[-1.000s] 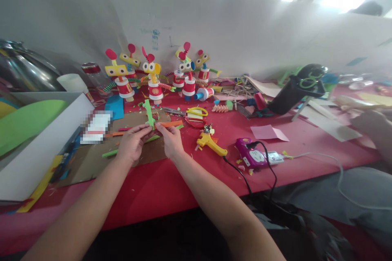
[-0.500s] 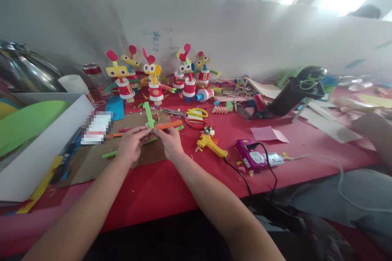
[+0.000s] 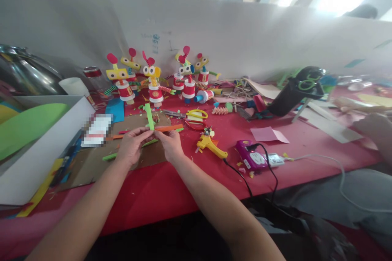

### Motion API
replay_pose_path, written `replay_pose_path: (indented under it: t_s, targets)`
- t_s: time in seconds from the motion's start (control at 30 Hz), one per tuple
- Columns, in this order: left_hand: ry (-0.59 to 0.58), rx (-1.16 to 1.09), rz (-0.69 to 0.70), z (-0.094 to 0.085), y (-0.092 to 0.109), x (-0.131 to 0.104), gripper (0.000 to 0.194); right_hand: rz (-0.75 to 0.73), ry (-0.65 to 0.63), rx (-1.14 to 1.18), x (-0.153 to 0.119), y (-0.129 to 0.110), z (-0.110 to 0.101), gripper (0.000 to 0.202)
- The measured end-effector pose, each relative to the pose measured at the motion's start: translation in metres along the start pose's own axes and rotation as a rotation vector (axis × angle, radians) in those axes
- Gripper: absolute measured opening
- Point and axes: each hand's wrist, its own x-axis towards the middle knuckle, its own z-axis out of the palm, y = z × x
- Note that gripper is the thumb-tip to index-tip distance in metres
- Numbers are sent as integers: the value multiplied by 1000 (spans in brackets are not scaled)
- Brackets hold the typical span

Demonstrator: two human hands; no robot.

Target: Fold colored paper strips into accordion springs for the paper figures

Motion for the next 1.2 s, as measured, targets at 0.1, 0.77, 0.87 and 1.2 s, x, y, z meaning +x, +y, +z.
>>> replay_pose_path:
  t_s: [0.1, 0.77, 0.87, 1.2]
  targets:
    - [5, 17, -5, -2, -3, 2, 21, -9, -15, 0, 0, 1, -1, 15]
    - [-84, -137, -171, -11, 16, 5, 20, 59, -239, 59, 2, -14, -5, 21]
    - [-96, -107, -178, -10, 15, 4, 21, 96, -225, 43, 3, -11, -7, 22]
    - [8, 34, -36, -10, 7, 5, 23, 102, -181, -39, 4, -10, -9, 22]
